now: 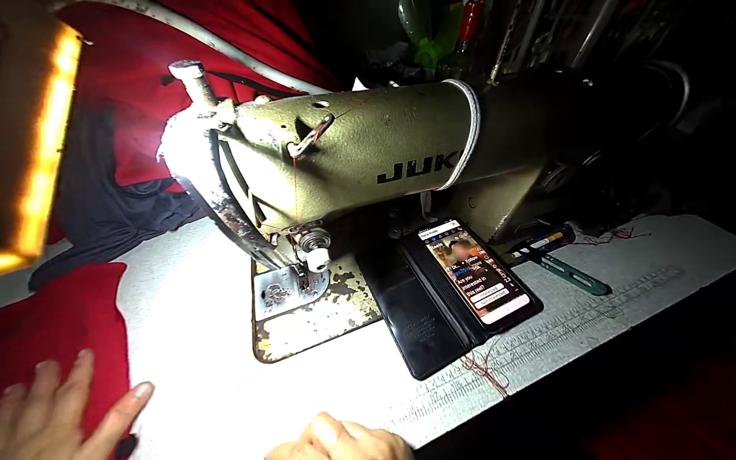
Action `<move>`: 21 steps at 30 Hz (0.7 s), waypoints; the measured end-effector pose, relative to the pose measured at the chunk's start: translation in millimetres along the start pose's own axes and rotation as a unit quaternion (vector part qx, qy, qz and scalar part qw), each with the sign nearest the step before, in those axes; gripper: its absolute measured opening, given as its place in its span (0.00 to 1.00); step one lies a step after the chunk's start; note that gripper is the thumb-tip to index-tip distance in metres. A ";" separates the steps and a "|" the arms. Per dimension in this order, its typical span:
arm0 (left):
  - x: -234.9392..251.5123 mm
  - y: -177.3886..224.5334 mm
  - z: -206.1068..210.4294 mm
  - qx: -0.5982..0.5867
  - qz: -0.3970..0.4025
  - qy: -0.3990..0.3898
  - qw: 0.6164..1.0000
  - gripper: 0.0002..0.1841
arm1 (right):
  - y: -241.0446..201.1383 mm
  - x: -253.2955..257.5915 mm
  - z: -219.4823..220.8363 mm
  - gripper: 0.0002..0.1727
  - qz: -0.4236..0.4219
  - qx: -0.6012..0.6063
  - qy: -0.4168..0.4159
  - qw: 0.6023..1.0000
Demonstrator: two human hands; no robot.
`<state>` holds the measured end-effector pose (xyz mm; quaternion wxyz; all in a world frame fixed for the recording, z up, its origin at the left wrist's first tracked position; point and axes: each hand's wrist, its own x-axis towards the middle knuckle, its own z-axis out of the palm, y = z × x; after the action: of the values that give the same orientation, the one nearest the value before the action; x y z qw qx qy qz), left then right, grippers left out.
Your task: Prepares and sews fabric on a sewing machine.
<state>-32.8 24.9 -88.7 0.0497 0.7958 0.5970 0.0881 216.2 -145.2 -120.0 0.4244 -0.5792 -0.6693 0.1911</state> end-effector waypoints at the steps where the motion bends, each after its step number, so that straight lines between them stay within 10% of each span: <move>1: -1.1 4.7 5.6 0.009 0.002 -0.002 1.000 0.49 | -2.4 0.9 -0.1 0.20 0.007 0.000 0.002 1.000; 10: -19.2 116.4 20.3 -0.032 0.033 -0.033 0.998 0.46 | -12.2 3.9 12.4 0.18 -0.033 -0.123 0.017 0.992; 14: 0.1 89.0 12.2 -0.055 0.097 -0.076 0.991 0.43 | -10.3 2.3 -1.2 0.10 -0.039 -0.074 0.016 0.996; 21: -2.4 66.9 20.2 -0.218 0.099 0.109 0.965 0.28 | 12.3 -0.1 -41.1 0.11 0.048 0.005 -0.034 0.998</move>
<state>33.6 4.2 -96.4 0.1472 0.8065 0.4832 0.3071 256.2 -151.8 -105.9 0.3944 -0.6015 -0.6542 0.2340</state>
